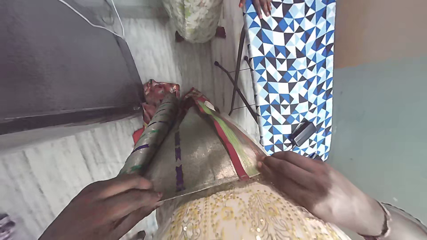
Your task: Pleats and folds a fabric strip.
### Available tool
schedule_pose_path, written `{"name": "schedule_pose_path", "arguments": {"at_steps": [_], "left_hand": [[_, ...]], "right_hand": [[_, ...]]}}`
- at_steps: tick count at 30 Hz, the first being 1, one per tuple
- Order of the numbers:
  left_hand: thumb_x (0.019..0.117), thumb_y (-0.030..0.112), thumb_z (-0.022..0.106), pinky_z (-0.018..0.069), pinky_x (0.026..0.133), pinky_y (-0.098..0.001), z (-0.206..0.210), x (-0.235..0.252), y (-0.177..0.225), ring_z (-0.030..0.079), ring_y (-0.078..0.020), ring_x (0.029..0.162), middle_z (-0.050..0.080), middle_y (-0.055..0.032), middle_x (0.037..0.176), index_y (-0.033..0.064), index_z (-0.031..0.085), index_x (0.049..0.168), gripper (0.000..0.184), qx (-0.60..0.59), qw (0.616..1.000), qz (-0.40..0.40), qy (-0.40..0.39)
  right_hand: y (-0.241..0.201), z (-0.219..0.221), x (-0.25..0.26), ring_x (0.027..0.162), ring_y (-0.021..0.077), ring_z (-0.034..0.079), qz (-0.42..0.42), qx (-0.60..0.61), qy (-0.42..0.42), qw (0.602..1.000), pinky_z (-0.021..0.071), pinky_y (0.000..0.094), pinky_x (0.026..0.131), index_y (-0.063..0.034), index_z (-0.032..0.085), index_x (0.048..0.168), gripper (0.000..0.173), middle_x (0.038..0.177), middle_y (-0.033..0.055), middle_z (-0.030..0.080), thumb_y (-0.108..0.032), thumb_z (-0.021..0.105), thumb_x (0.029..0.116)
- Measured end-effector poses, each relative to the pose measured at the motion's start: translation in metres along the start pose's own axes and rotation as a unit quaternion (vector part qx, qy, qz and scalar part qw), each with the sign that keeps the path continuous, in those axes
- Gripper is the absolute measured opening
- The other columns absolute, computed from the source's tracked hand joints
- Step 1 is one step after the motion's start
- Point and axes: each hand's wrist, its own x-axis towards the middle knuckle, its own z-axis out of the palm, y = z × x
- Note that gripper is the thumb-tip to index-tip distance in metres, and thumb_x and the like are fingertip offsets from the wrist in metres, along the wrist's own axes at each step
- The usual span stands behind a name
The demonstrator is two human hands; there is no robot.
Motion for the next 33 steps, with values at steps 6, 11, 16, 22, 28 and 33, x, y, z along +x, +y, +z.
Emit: {"name": "schedule_pose_path", "arguments": {"at_steps": [6, 11, 16, 22, 28, 33], "left_hand": [[0.1015, 0.028, 0.063, 0.0489, 0.078, -0.0162, -0.006, -0.003, 0.001, 0.064, -0.0072, 0.091, 0.069, -0.0077, 0.093, 0.0109, 0.073, 0.095, 0.021, -0.015, 1.000, 0.004, -0.011], [0.1016, 0.028, 0.063, 0.0488, 0.078, -0.0150, -0.008, -0.003, -0.002, 0.062, -0.0054, 0.091, 0.068, -0.0046, 0.095, 0.0134, 0.070, 0.098, 0.016, -0.015, 1.000, 0.008, 0.012], [0.0998, 0.028, 0.066, 0.0480, 0.081, -0.0127, -0.006, -0.005, -0.004, 0.062, -0.0012, 0.095, 0.069, -0.0027, 0.097, 0.0144, 0.072, 0.099, 0.015, -0.023, 0.999, 0.007, 0.025], [0.1007, 0.030, 0.065, 0.0483, 0.080, -0.0132, -0.007, -0.009, -0.003, 0.062, -0.0014, 0.093, 0.069, -0.0030, 0.095, 0.0137, 0.071, 0.098, 0.018, -0.021, 0.999, 0.002, 0.032], [0.0996, 0.032, 0.067, 0.0475, 0.081, -0.0114, -0.003, -0.010, -0.006, 0.062, 0.0015, 0.094, 0.068, 0.0006, 0.096, 0.0157, 0.072, 0.098, 0.017, -0.022, 0.998, 0.017, 0.056], [0.0991, 0.032, 0.067, 0.0477, 0.082, -0.0110, -0.002, -0.012, -0.007, 0.062, 0.0025, 0.096, 0.069, 0.0019, 0.097, 0.0158, 0.072, 0.099, 0.017, -0.021, 0.997, 0.019, 0.069]], "right_hand": [[-0.001, 0.002, 0.003, 0.093, 0.0247, 0.067, -0.012, 0.021, -0.022, 0.999, 0.0552, 0.0283, 0.081, -0.0010, 0.071, 0.113, 0.024, 0.104, 0.0128, 0.072, -0.003, 0.049, 0.1039], [0.001, 0.004, 0.005, 0.093, 0.0240, 0.067, -0.026, 0.054, -0.032, 0.998, 0.0557, 0.0283, 0.080, -0.0019, 0.072, 0.111, 0.024, 0.104, 0.0120, 0.071, -0.002, 0.050, 0.1035], [0.003, 0.005, 0.004, 0.096, 0.0242, 0.066, -0.020, 0.057, -0.033, 0.998, 0.0552, 0.0280, 0.081, -0.0027, 0.072, 0.110, 0.023, 0.105, 0.0122, 0.070, -0.004, 0.050, 0.1038], [0.005, 0.009, 0.005, 0.094, 0.0234, 0.066, -0.004, 0.070, -0.014, 0.997, 0.0550, 0.0275, 0.082, -0.0034, 0.073, 0.108, 0.022, 0.101, 0.0110, 0.070, -0.004, 0.051, 0.1034], [0.007, 0.010, 0.007, 0.099, 0.0239, 0.066, -0.020, 0.080, -0.014, 0.997, 0.0546, 0.0270, 0.086, -0.0043, 0.073, 0.108, 0.022, 0.104, 0.0118, 0.070, -0.004, 0.052, 0.1034], [0.011, 0.018, 0.009, 0.103, 0.0224, 0.068, -0.010, 0.129, 0.005, 0.992, 0.0541, 0.0259, 0.092, -0.0041, 0.073, 0.105, 0.021, 0.106, 0.0134, 0.071, -0.005, 0.053, 0.1038]]}}
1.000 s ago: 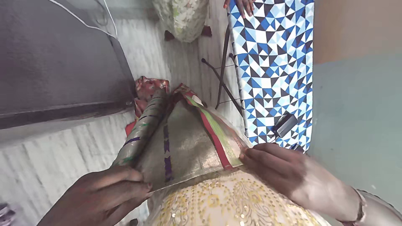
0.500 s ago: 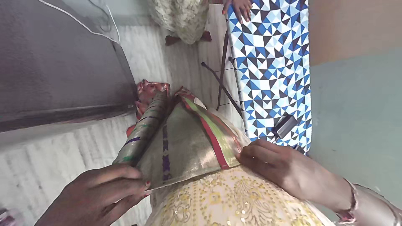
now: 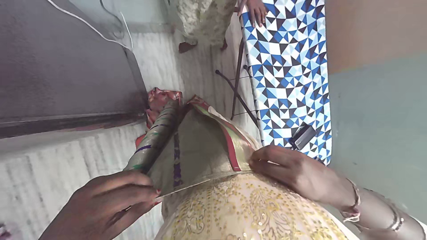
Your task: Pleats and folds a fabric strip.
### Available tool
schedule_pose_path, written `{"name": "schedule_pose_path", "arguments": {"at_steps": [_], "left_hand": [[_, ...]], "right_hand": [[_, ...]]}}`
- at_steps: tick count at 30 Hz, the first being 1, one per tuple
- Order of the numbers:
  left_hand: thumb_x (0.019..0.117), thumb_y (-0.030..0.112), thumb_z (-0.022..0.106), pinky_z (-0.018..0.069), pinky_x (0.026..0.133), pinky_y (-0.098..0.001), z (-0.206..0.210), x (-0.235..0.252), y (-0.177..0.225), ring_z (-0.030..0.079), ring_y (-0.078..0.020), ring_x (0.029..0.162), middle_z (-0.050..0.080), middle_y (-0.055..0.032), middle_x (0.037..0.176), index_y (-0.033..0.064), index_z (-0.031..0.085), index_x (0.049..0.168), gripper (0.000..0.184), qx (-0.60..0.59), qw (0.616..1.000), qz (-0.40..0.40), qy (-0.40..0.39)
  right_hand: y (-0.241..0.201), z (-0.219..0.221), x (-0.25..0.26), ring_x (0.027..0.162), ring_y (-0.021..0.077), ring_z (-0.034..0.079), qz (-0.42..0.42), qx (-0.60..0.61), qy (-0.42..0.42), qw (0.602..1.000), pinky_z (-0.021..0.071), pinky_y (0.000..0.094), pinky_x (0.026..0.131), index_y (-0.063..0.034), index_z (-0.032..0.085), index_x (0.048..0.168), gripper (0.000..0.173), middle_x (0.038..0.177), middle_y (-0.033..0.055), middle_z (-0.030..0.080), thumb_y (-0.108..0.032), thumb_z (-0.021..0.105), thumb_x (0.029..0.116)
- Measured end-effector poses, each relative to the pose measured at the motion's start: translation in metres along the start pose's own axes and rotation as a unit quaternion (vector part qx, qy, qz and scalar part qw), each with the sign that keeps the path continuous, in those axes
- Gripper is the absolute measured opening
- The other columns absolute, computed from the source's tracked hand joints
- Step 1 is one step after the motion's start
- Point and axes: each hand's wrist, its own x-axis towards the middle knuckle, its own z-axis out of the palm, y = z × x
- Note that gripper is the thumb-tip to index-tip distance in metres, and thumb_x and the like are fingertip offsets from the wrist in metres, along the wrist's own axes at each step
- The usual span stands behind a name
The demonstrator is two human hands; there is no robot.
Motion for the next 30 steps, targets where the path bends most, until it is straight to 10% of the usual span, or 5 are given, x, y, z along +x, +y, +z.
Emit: {"name": "schedule_pose_path", "arguments": {"at_steps": [30], "left_hand": [[0.0987, 0.034, 0.066, 0.0499, 0.084, -0.0103, -0.001, 0.023, -0.022, 0.062, 0.0071, 0.098, 0.068, 0.0100, 0.102, 0.0223, 0.073, 0.106, 0.016, 0.031, 0.994, 0.046, 0.097]], "right_hand": [[-0.008, -0.012, 0.003, 0.103, 0.0244, 0.070, -0.071, 0.010, -0.041, 0.997, 0.0563, 0.0302, 0.091, -0.0036, 0.069, 0.110, 0.023, 0.109, 0.0138, 0.072, -0.002, 0.047, 0.1050]]}}
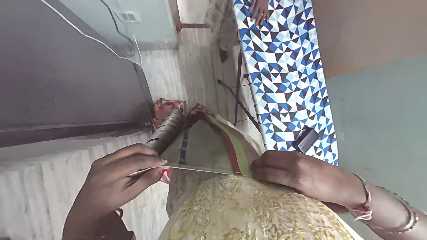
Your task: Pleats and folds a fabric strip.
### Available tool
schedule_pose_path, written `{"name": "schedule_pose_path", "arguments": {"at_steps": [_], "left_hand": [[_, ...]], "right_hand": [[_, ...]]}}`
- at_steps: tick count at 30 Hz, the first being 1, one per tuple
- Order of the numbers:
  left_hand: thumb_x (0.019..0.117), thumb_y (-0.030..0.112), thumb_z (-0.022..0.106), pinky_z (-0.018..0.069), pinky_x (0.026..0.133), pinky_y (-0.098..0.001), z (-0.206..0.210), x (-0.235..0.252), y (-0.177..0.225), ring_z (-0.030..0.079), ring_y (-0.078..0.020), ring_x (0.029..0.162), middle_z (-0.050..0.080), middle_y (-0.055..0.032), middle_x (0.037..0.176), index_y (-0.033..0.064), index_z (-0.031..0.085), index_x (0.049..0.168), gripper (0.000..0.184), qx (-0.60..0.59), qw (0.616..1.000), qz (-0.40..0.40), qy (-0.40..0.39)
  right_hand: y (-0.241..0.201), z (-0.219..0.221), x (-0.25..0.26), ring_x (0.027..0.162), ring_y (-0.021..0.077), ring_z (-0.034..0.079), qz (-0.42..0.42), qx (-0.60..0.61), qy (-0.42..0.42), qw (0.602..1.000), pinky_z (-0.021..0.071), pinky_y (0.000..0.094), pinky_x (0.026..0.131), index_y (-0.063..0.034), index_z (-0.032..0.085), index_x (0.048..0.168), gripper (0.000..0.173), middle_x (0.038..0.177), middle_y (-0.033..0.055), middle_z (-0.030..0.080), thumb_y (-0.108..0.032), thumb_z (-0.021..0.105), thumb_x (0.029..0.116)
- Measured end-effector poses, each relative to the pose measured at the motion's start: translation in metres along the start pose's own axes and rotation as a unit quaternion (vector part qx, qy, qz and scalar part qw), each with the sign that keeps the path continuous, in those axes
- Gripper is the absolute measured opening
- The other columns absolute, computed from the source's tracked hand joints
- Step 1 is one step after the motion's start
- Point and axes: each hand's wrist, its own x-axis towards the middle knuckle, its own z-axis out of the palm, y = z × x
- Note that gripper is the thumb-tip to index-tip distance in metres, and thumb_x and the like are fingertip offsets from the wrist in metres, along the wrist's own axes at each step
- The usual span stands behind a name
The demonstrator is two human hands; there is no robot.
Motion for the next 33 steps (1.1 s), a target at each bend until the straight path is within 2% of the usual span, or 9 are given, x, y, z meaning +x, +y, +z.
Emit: {"name": "schedule_pose_path", "arguments": {"at_steps": [3, 6, 11, 16, 20, 23, 28, 31, 33], "left_hand": [[0.0966, 0.031, 0.070, 0.0523, 0.082, -0.0108, 0.004, 0.010, 0.002, 0.064, 0.0067, 0.095, 0.070, 0.0093, 0.099, 0.0197, 0.074, 0.103, 0.014, -0.007, 0.999, 0.007, 0.037], [0.0953, 0.031, 0.071, 0.0530, 0.082, -0.0113, 0.008, 0.021, 0.003, 0.064, 0.0066, 0.094, 0.071, 0.0082, 0.098, 0.0171, 0.074, 0.101, 0.015, -0.003, 0.998, 0.008, 0.062], [0.0936, 0.031, 0.073, 0.0528, 0.074, -0.0097, 0.011, 0.037, 0.006, 0.063, 0.0083, 0.084, 0.071, 0.0088, 0.095, 0.0171, 0.076, 0.101, 0.016, 0.012, 0.995, -0.005, 0.097], [0.0915, 0.030, 0.073, 0.0503, 0.066, -0.0092, 0.018, 0.044, 0.007, 0.060, 0.0084, 0.075, 0.071, 0.0065, 0.091, 0.0118, 0.076, 0.097, 0.019, 0.020, 0.991, -0.020, 0.132], [0.0922, 0.033, 0.071, 0.0514, 0.068, -0.0094, 0.016, 0.052, 0.010, 0.061, 0.0088, 0.076, 0.071, 0.0058, 0.092, 0.0091, 0.076, 0.096, 0.024, 0.034, 0.988, -0.026, 0.150], [0.0864, 0.029, 0.073, 0.0490, 0.063, -0.0077, 0.004, 0.069, 0.015, 0.058, 0.0087, 0.071, 0.069, 0.0037, 0.089, 0.0046, 0.075, 0.092, 0.025, 0.056, 0.984, -0.017, 0.167], [0.0795, 0.031, 0.075, 0.0404, 0.052, -0.0088, -0.033, 0.104, 0.027, 0.050, 0.0080, 0.062, 0.065, 0.0079, 0.081, 0.0105, 0.075, 0.090, 0.023, 0.114, 0.979, 0.032, 0.167], [0.0788, 0.032, 0.074, 0.0399, 0.050, -0.0101, -0.051, 0.119, 0.038, 0.049, 0.0076, 0.059, 0.064, 0.0095, 0.079, 0.0126, 0.075, 0.088, 0.021, 0.142, 0.975, 0.042, 0.166], [0.0793, 0.031, 0.074, 0.0399, 0.050, -0.0098, -0.059, 0.124, 0.046, 0.049, 0.0079, 0.059, 0.064, 0.0093, 0.079, 0.0118, 0.074, 0.088, 0.021, 0.151, 0.972, 0.053, 0.171]], "right_hand": [[-0.003, -0.005, 0.004, 0.106, 0.0267, 0.069, 0.005, 0.000, -0.020, 1.000, 0.0574, 0.0326, 0.089, -0.0101, 0.065, 0.120, 0.023, 0.115, 0.0154, 0.070, -0.006, 0.048, 0.1053], [-0.007, -0.008, 0.010, 0.101, 0.0300, 0.070, 0.006, -0.018, -0.050, 0.999, 0.0600, 0.0363, 0.081, -0.0187, 0.070, 0.124, 0.033, 0.118, 0.0186, 0.068, -0.004, 0.051, 0.1008], [-0.010, -0.007, 0.021, 0.089, 0.0305, 0.069, -0.008, -0.091, -0.059, 0.994, 0.0586, 0.0376, 0.067, -0.0139, 0.067, 0.129, 0.037, 0.113, 0.0195, 0.068, 0.001, 0.052, 0.0989], [-0.013, -0.011, 0.026, 0.092, 0.0288, 0.070, -0.013, -0.146, -0.047, 0.988, 0.0589, 0.0343, 0.071, -0.0076, 0.066, 0.129, 0.034, 0.121, 0.0180, 0.067, 0.001, 0.050, 0.1004], [-0.008, -0.026, 0.030, 0.100, 0.0283, 0.071, -0.034, -0.180, -0.041, 0.982, 0.0593, 0.0343, 0.081, -0.0027, 0.065, 0.128, 0.032, 0.124, 0.0173, 0.069, 0.001, 0.047, 0.1013], [0.000, -0.053, 0.037, 0.110, 0.0266, 0.070, -0.043, -0.177, -0.038, 0.983, 0.0582, 0.0324, 0.089, -0.0034, 0.064, 0.131, 0.036, 0.127, 0.0171, 0.068, 0.001, 0.049, 0.0993], [0.001, -0.121, 0.062, 0.115, 0.0283, 0.068, -0.075, -0.130, -0.088, 0.985, 0.0568, 0.0354, 0.092, -0.0019, 0.059, 0.139, 0.049, 0.132, 0.0186, 0.065, 0.001, 0.059, 0.0894], [-0.005, -0.148, 0.078, 0.108, 0.0250, 0.068, -0.099, -0.119, -0.112, 0.981, 0.0573, 0.0357, 0.090, -0.0070, 0.058, 0.142, 0.060, 0.128, 0.0156, 0.066, 0.003, 0.062, 0.0834], [-0.011, -0.160, 0.084, 0.089, 0.0184, 0.067, -0.107, -0.127, -0.112, 0.980, 0.0577, 0.0313, 0.078, -0.0098, 0.056, 0.143, 0.062, 0.117, 0.0122, 0.068, 0.001, 0.065, 0.0826]]}}
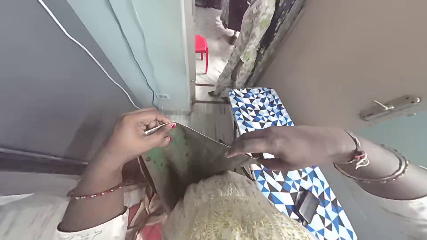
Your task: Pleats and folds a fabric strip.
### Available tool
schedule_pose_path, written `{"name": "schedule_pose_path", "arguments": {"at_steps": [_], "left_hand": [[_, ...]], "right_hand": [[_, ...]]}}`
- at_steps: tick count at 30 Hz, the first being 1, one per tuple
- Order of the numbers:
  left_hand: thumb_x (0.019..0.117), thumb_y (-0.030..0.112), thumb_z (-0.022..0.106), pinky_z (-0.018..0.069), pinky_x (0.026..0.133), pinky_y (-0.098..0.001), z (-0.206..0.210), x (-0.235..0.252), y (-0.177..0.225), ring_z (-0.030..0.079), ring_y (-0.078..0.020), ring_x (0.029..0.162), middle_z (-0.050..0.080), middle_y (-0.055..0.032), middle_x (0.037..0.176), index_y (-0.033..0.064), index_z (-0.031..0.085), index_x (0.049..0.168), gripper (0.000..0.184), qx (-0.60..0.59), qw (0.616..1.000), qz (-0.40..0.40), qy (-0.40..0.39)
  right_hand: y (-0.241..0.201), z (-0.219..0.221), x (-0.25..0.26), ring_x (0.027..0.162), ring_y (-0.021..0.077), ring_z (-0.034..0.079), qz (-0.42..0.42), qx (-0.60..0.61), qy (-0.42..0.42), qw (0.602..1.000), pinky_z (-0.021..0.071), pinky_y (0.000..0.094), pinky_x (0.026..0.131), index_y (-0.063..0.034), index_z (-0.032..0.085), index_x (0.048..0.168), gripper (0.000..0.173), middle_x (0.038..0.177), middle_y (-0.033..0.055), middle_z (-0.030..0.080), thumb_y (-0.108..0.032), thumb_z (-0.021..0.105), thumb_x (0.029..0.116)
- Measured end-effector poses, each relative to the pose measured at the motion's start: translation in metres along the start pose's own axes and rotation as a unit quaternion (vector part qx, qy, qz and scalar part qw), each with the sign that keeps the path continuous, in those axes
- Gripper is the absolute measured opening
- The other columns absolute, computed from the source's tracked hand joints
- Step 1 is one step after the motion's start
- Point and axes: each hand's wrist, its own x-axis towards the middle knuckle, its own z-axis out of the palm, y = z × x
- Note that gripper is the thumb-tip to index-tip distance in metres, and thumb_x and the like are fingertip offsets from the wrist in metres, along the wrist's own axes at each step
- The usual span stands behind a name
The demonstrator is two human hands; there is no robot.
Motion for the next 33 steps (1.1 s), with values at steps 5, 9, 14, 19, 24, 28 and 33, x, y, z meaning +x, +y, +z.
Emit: {"name": "schedule_pose_path", "arguments": {"at_steps": [5, 9, 14, 19, 24, 28, 33], "left_hand": [[0.0795, 0.028, 0.073, 0.0386, 0.048, -0.0088, -0.014, 0.001, 0.008, 0.048, 0.0085, 0.057, 0.063, 0.0120, 0.077, 0.0144, 0.074, 0.087, 0.016, 0.014, 1.000, 0.001, 0.020], [0.0776, 0.027, 0.074, 0.0397, 0.050, -0.0097, -0.015, -0.004, 0.009, 0.049, 0.0074, 0.059, 0.063, 0.0114, 0.079, 0.0151, 0.074, 0.088, 0.016, 0.012, 0.999, -0.017, 0.024], [0.0751, 0.022, 0.075, 0.0370, 0.048, -0.0098, -0.012, 0.001, 0.021, 0.047, 0.0070, 0.057, 0.062, 0.0088, 0.077, 0.0106, 0.074, 0.088, 0.017, 0.019, 0.999, -0.008, 0.034], [0.0783, 0.023, 0.074, 0.0378, 0.051, -0.0077, -0.005, 0.001, 0.029, 0.048, 0.0088, 0.061, 0.064, 0.0073, 0.081, 0.0089, 0.074, 0.087, 0.017, 0.021, 0.996, 0.030, 0.078], [0.0787, 0.023, 0.073, 0.0401, 0.052, -0.0077, 0.003, 0.001, 0.033, 0.050, 0.0083, 0.062, 0.064, 0.0069, 0.082, 0.0085, 0.074, 0.088, 0.017, 0.007, 0.994, 0.032, 0.100], [0.0785, 0.022, 0.073, 0.0389, 0.051, -0.0080, 0.007, 0.004, 0.034, 0.049, 0.0082, 0.061, 0.064, 0.0065, 0.082, 0.0082, 0.074, 0.088, 0.016, 0.007, 0.995, 0.022, 0.098], [0.0757, 0.020, 0.074, 0.0414, 0.052, -0.0082, 0.010, 0.003, 0.037, 0.051, 0.0073, 0.062, 0.064, 0.0072, 0.083, 0.0096, 0.074, 0.088, 0.016, 0.004, 0.994, 0.003, 0.105]], "right_hand": [[-0.002, -0.017, 0.004, 0.067, 0.0120, 0.062, -0.026, -0.016, 0.016, 0.999, 0.0556, 0.0245, 0.062, -0.0076, 0.049, 0.142, 0.061, 0.089, 0.0074, 0.065, 0.000, 0.067, 0.0836], [0.004, -0.016, 0.005, 0.091, 0.0175, 0.067, -0.051, -0.004, 0.000, 0.999, 0.0580, 0.0322, 0.078, -0.0144, 0.059, 0.138, 0.054, 0.114, 0.0103, 0.069, 0.000, 0.063, 0.0859], [0.009, -0.017, 0.006, 0.112, 0.0287, 0.067, -0.073, -0.023, -0.019, 0.997, 0.0574, 0.0371, 0.090, -0.0115, 0.068, 0.132, 0.049, 0.128, 0.0180, 0.066, 0.002, 0.060, 0.0850], [0.014, -0.016, 0.000, 0.111, 0.0299, 0.068, -0.059, -0.037, -0.032, 0.997, 0.0592, 0.0378, 0.088, -0.0118, 0.066, 0.136, 0.056, 0.131, 0.0198, 0.065, 0.004, 0.065, 0.0824], [0.019, -0.015, -0.006, 0.116, 0.0280, 0.067, -0.057, -0.051, -0.033, 0.997, 0.0577, 0.0354, 0.092, -0.0092, 0.064, 0.137, 0.052, 0.134, 0.0185, 0.064, 0.002, 0.062, 0.0863], [0.019, -0.019, -0.008, 0.115, 0.0286, 0.068, -0.059, -0.071, -0.035, 0.995, 0.0573, 0.0361, 0.093, -0.0024, 0.062, 0.136, 0.050, 0.132, 0.0183, 0.065, 0.002, 0.063, 0.0862], [0.021, -0.027, -0.011, 0.118, 0.0305, 0.065, -0.042, -0.066, -0.051, 0.996, 0.0546, 0.0360, 0.097, -0.0004, 0.058, 0.140, 0.057, 0.135, 0.0207, 0.062, 0.003, 0.064, 0.0839]]}}
